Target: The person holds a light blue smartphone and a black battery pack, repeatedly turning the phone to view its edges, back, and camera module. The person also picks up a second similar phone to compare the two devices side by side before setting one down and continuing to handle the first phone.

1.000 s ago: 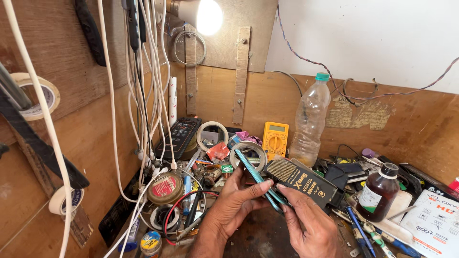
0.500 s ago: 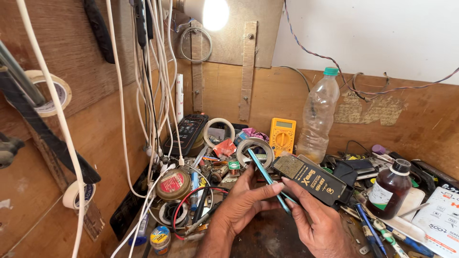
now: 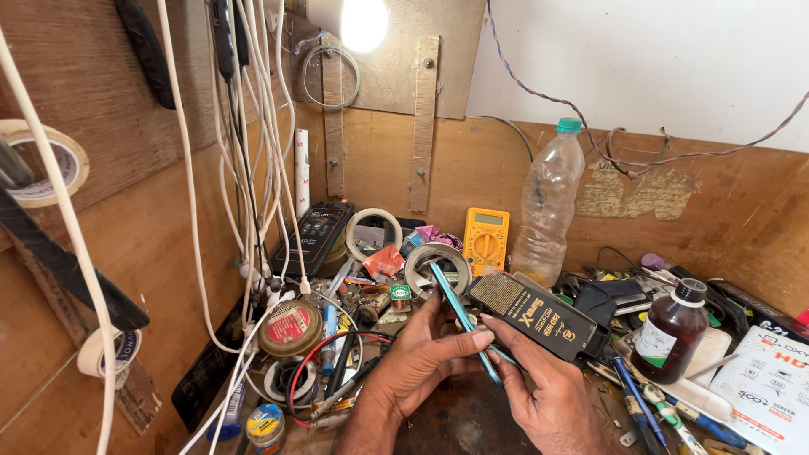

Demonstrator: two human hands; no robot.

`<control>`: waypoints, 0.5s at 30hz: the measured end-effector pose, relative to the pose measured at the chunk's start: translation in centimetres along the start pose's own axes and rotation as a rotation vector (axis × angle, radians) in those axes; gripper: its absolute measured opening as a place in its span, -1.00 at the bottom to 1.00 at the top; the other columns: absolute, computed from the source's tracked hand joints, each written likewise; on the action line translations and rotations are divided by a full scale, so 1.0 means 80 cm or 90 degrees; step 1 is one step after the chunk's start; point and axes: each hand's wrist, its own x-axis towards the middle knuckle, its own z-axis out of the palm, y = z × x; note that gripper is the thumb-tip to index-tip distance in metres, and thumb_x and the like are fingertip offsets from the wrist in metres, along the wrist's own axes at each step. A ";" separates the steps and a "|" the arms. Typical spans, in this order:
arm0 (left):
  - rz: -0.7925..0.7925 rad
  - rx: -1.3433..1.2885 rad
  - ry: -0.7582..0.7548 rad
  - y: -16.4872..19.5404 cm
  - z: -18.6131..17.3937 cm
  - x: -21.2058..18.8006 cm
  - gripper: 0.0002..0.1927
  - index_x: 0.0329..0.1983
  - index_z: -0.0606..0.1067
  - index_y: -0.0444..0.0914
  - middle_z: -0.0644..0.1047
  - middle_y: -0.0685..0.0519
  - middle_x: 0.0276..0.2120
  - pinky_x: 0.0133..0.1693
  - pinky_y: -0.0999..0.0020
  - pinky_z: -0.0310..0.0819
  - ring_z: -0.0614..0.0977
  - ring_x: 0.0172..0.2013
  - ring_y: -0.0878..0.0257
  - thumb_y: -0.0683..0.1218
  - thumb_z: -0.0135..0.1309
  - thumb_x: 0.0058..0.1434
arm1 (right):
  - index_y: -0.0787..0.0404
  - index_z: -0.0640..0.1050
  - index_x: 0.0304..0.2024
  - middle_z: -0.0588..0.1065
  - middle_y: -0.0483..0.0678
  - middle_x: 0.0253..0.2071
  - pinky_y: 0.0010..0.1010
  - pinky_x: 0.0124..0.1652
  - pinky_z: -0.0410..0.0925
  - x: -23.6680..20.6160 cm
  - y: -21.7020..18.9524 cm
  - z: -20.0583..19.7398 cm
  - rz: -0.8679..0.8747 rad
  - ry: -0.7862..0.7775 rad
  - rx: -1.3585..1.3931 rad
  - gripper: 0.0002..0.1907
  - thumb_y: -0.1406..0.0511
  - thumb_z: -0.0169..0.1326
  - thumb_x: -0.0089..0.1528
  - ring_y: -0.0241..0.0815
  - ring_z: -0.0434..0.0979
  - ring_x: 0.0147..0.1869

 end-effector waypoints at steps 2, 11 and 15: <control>-0.008 0.010 0.014 -0.001 0.000 0.001 -0.04 0.47 0.17 -0.21 0.50 -0.03 0.07 -0.01 -0.02 0.61 0.60 0.03 0.10 -0.21 0.35 0.00 | 0.24 0.57 0.08 0.65 0.08 -0.08 -0.37 -0.13 0.55 -0.002 0.003 0.003 0.012 0.006 -0.001 -0.62 0.45 0.12 0.20 -0.12 0.74 -0.03; -0.026 -0.026 0.030 -0.013 -0.007 0.007 0.08 0.54 0.11 -0.11 0.36 -0.05 0.06 0.03 -0.06 0.58 0.50 0.09 0.06 -0.22 0.38 -0.04 | 0.23 0.60 0.01 0.65 0.10 -0.26 -0.32 -0.27 0.55 -0.009 0.001 0.008 0.055 0.017 -0.049 -0.71 0.41 0.12 0.22 -0.12 0.76 -0.16; -0.033 -0.026 0.035 -0.014 -0.010 0.008 0.08 0.53 0.10 -0.08 0.37 -0.05 0.06 0.03 -0.09 0.58 0.51 0.09 0.06 -0.22 0.37 -0.05 | 0.21 0.61 -0.03 0.66 0.08 -0.29 -0.32 -0.29 0.55 -0.007 -0.005 0.007 0.084 0.009 -0.052 -0.75 0.39 0.11 0.23 -0.13 0.77 -0.18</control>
